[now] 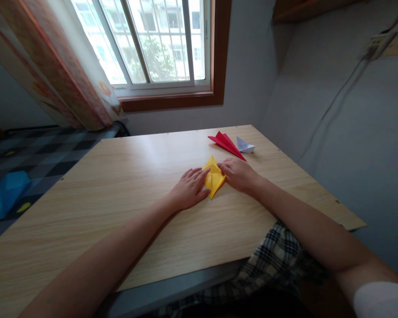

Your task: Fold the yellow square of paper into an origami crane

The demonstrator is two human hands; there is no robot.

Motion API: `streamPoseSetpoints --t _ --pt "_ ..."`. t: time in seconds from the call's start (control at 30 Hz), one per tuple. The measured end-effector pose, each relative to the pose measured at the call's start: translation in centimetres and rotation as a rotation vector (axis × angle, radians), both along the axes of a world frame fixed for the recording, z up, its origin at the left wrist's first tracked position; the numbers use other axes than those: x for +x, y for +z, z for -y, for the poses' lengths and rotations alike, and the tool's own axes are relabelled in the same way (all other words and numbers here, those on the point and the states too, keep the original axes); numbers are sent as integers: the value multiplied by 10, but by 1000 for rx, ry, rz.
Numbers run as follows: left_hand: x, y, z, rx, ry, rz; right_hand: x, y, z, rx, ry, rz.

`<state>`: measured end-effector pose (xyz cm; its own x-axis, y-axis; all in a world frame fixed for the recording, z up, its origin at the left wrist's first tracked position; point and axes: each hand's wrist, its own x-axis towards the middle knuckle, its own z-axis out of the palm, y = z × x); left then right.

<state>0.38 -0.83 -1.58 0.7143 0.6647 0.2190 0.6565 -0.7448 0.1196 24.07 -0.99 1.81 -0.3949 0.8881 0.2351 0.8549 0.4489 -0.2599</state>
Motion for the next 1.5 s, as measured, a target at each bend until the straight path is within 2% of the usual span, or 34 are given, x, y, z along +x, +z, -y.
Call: streamPoseSetpoints --t 0.1,0.23,0.4,0.6,0.7,0.93,1.13,1.33,1.5 --pt "0 0 0 -22 18 8 1 0 -1 -24 -58 -68" --pt "0 4 0 -69 37 37 1 0 -3 -54 -46 -76" --pt "-1 8 0 -96 7 177 1 3 -2 -74 -40 -54" --pt "-3 12 1 -130 56 286 2 3 -2 -93 -55 -56" --pt "-3 14 1 -79 32 279 2 2 -3 -94 -68 -45" --pt "-1 19 4 146 -187 76 3 5 -3 -97 -160 -14" --pt "0 25 9 251 -230 -55 4 6 -3 -105 -213 -5" --pt "0 24 9 341 -199 23 5 4 -5 -117 -206 -25" --pt "-1 17 5 336 -178 140 4 4 -5 -122 -206 -46"
